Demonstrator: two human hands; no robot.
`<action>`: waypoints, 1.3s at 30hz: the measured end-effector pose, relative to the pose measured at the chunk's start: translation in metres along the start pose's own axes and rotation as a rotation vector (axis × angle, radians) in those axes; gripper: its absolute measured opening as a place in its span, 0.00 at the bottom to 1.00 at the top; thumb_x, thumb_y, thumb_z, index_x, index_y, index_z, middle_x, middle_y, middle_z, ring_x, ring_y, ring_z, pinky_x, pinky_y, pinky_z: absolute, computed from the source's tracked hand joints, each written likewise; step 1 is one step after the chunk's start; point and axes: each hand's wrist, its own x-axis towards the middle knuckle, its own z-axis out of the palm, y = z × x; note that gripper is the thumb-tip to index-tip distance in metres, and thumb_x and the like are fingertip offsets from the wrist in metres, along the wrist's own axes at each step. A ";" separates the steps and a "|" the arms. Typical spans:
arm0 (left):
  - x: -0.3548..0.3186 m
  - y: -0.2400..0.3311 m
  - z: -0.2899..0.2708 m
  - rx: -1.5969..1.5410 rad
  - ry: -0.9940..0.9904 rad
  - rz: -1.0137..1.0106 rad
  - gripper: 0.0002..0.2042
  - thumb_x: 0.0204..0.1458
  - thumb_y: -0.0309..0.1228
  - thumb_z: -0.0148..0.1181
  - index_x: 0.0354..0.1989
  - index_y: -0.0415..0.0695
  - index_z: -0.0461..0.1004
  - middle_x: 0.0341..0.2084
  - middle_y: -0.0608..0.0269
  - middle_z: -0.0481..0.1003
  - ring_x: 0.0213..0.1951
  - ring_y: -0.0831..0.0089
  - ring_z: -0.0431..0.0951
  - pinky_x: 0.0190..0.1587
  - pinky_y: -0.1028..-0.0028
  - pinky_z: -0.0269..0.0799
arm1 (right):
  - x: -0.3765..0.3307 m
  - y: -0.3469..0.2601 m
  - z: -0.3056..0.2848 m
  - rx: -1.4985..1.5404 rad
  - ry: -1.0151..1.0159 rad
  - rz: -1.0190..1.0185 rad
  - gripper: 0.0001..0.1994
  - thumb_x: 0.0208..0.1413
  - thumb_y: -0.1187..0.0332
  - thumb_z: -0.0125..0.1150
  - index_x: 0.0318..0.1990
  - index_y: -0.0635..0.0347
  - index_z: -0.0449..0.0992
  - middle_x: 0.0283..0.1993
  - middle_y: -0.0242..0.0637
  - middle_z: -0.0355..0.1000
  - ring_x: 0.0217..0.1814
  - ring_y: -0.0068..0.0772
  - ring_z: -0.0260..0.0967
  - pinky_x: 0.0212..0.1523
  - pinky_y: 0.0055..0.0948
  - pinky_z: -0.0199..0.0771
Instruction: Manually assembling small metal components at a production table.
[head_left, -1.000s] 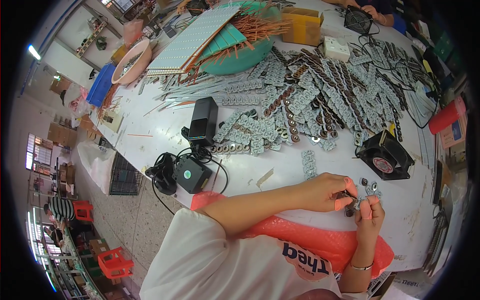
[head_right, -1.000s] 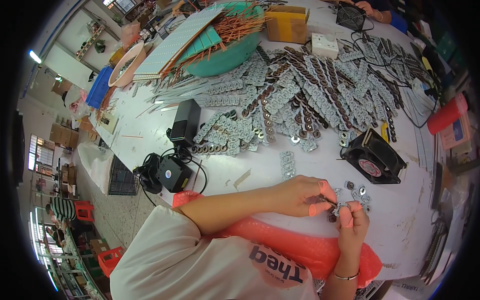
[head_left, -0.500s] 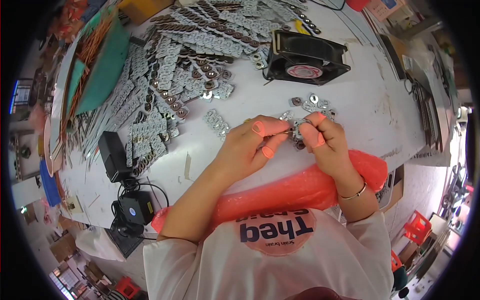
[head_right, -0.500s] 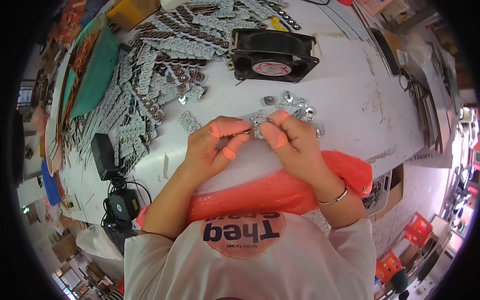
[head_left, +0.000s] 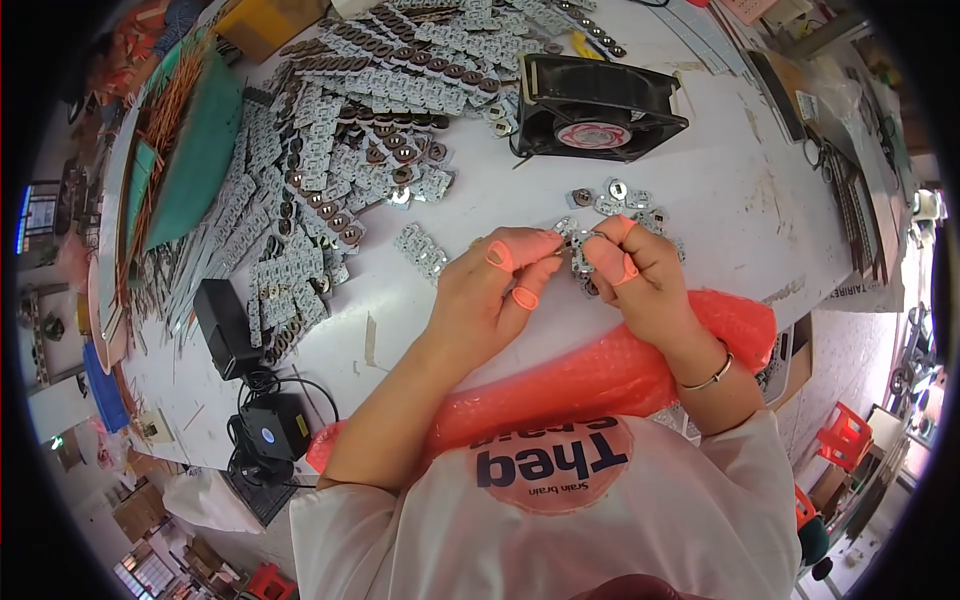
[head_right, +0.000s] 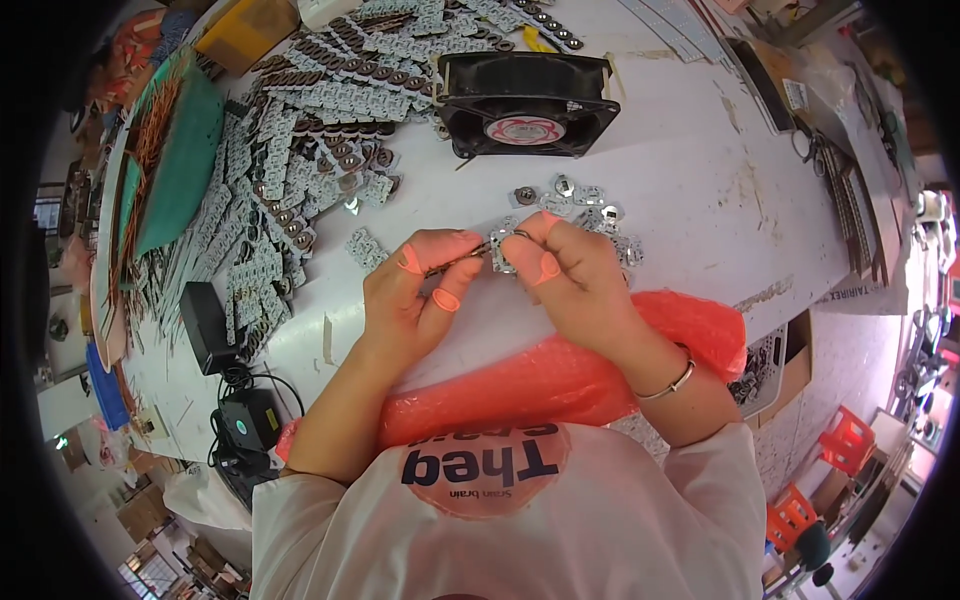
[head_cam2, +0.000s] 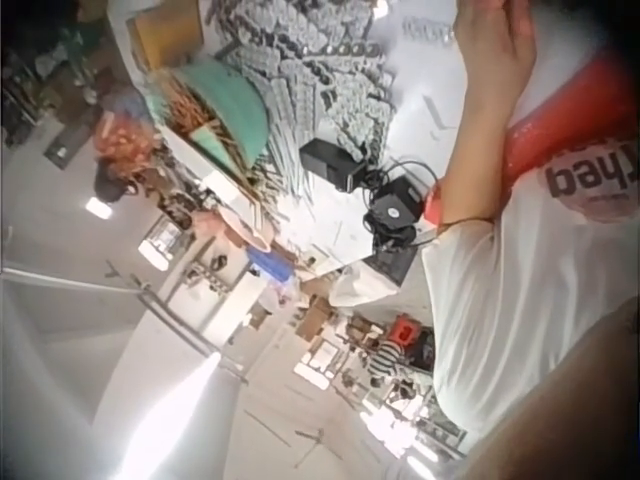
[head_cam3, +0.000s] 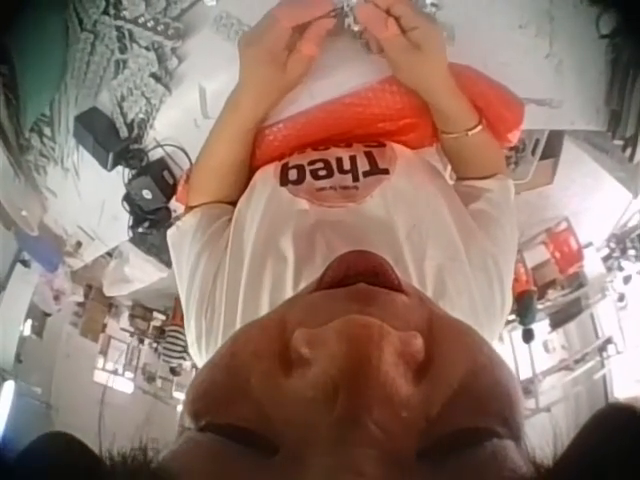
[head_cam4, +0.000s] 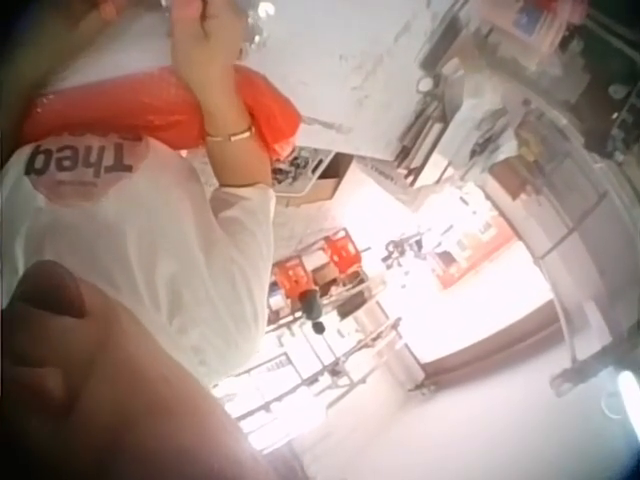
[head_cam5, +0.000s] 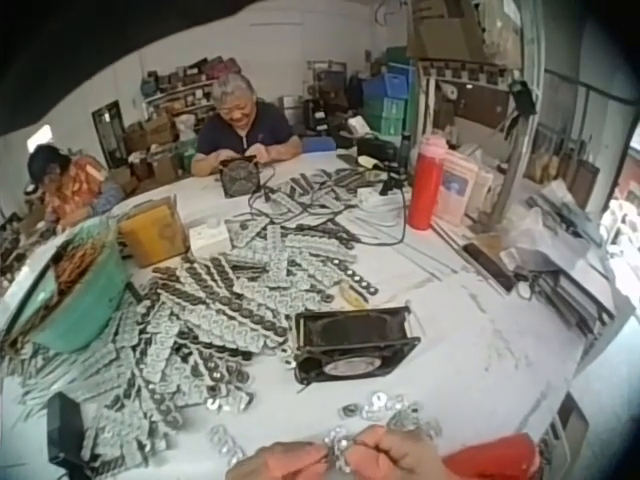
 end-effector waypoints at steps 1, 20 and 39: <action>0.000 -0.001 0.001 0.046 -0.013 0.047 0.11 0.49 0.20 0.62 0.41 0.37 0.73 0.34 0.55 0.77 0.35 0.67 0.79 0.36 0.75 0.76 | 0.001 0.000 0.000 -0.001 0.003 -0.001 0.12 0.61 0.61 0.54 0.29 0.58 0.67 0.17 0.22 0.59 0.17 0.10 0.50 0.17 0.15 0.49; -0.007 -0.007 -0.008 -0.193 -0.093 -0.117 0.09 0.52 0.24 0.57 0.42 0.41 0.72 0.36 0.57 0.74 0.37 0.64 0.77 0.35 0.75 0.73 | 0.003 0.006 -0.022 -0.408 -0.058 -0.249 0.08 0.56 0.71 0.56 0.26 0.65 0.71 0.17 0.33 0.62 0.19 0.21 0.57 0.21 0.23 0.56; 0.008 0.006 -0.021 -0.994 -0.440 -0.589 0.08 0.55 0.24 0.57 0.41 0.40 0.69 0.32 0.63 0.73 0.31 0.76 0.76 0.33 0.76 0.73 | -0.012 -0.008 -0.010 0.294 -0.189 0.108 0.09 0.58 0.69 0.54 0.26 0.60 0.69 0.16 0.27 0.63 0.14 0.16 0.55 0.16 0.18 0.53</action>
